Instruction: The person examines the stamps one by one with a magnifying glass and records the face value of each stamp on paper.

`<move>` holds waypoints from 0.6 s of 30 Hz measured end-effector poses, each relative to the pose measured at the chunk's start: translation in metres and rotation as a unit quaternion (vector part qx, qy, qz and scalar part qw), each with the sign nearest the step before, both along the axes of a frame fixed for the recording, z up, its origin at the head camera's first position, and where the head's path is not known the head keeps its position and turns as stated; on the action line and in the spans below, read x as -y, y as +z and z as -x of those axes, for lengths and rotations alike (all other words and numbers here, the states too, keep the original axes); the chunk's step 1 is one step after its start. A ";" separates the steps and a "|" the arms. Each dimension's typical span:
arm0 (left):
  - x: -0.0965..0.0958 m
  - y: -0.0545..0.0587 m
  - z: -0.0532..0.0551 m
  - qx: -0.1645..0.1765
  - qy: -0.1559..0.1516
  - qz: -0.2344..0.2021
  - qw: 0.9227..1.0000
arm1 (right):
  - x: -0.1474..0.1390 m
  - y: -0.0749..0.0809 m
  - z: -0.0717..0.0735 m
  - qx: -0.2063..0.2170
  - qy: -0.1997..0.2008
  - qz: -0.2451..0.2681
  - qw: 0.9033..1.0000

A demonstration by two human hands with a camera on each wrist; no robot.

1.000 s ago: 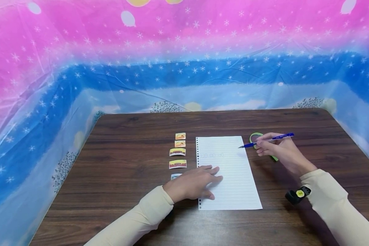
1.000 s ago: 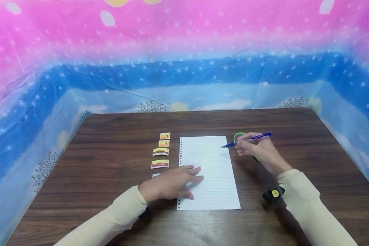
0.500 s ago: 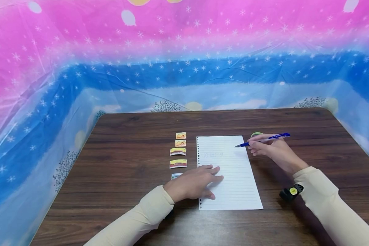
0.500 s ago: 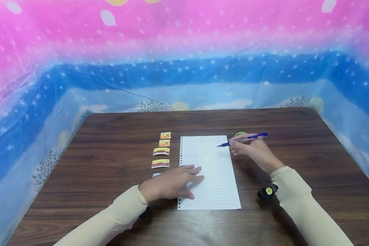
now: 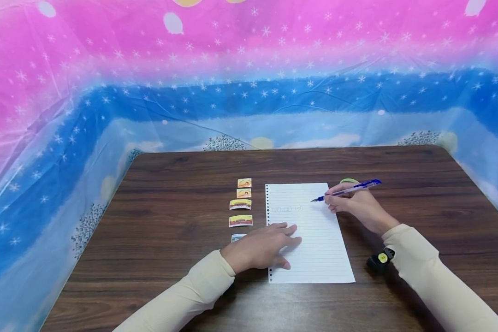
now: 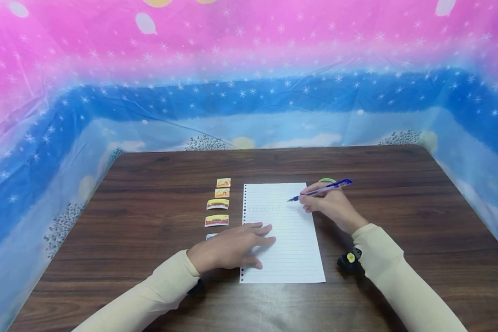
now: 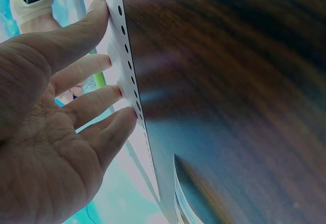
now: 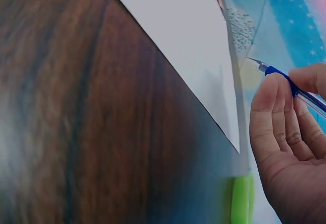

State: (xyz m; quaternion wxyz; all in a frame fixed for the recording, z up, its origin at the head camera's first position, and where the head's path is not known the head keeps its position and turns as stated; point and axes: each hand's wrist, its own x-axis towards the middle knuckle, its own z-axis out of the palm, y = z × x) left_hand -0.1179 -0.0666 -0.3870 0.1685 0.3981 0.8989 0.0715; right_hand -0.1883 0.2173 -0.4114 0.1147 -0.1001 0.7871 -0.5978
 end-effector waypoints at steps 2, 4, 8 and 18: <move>0.000 0.000 0.000 -0.002 -0.002 0.000 1.000 | 0.003 -0.002 0.001 0.003 -0.004 0.002 1.000; 0.000 0.001 0.000 -0.005 -0.003 0.000 1.000 | 0.005 -0.003 0.001 0.008 -0.006 0.002 1.000; -0.001 0.001 -0.001 -0.006 -0.004 -0.002 1.000 | 0.008 -0.005 0.002 0.017 -0.002 -0.006 1.000; -0.001 0.000 0.000 -0.005 -0.005 0.003 1.000 | 0.012 -0.010 0.003 0.021 0.000 -0.006 1.000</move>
